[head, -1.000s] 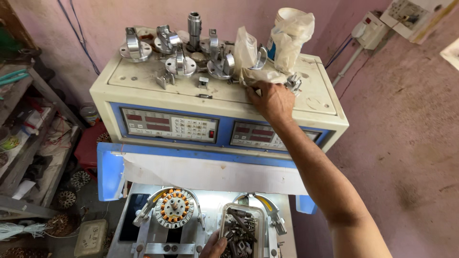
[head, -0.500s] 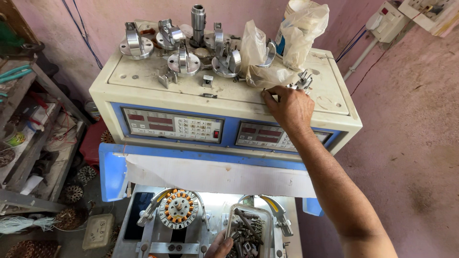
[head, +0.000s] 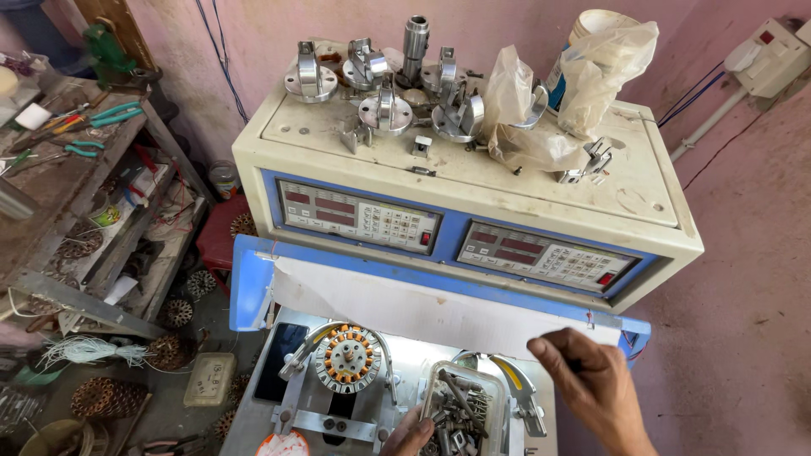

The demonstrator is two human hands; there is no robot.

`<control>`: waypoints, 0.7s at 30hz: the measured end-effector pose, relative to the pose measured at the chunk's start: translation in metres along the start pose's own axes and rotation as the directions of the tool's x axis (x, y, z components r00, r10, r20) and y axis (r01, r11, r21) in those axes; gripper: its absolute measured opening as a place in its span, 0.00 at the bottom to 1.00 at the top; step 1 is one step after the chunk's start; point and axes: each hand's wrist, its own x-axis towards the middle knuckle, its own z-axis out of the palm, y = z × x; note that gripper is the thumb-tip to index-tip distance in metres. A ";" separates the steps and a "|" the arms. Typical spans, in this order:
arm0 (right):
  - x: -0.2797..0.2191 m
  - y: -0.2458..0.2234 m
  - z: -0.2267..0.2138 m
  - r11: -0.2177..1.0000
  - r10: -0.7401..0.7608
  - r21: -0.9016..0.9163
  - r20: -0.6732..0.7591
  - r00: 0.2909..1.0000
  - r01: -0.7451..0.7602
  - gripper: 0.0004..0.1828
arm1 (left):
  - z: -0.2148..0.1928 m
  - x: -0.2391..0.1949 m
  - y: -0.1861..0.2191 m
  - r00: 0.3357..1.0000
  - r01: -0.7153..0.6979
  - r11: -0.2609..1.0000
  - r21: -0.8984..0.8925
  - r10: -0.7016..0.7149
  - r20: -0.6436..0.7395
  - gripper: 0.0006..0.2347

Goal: The person manipulates a small metal component by hand and searches through a plastic container of screws and metal parts while standing at an industrial workbench.

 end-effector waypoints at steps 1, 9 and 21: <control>-0.010 0.019 0.008 0.987 0.155 -0.043 0.055 0.986 -0.152 0.17 | 0.002 -0.003 0.001 1.000 0.012 0.999 0.032 -0.012 -0.018 0.40; -0.079 0.202 0.092 0.592 0.806 -0.112 0.096 0.584 -0.798 0.15 | 0.044 -0.061 0.025 0.894 -0.447 0.788 0.423 0.383 0.231 0.29; -0.213 0.206 0.072 0.203 0.643 0.835 0.280 0.713 -0.511 0.22 | 0.175 -0.168 0.140 0.985 0.169 0.959 -0.229 -0.157 0.067 0.32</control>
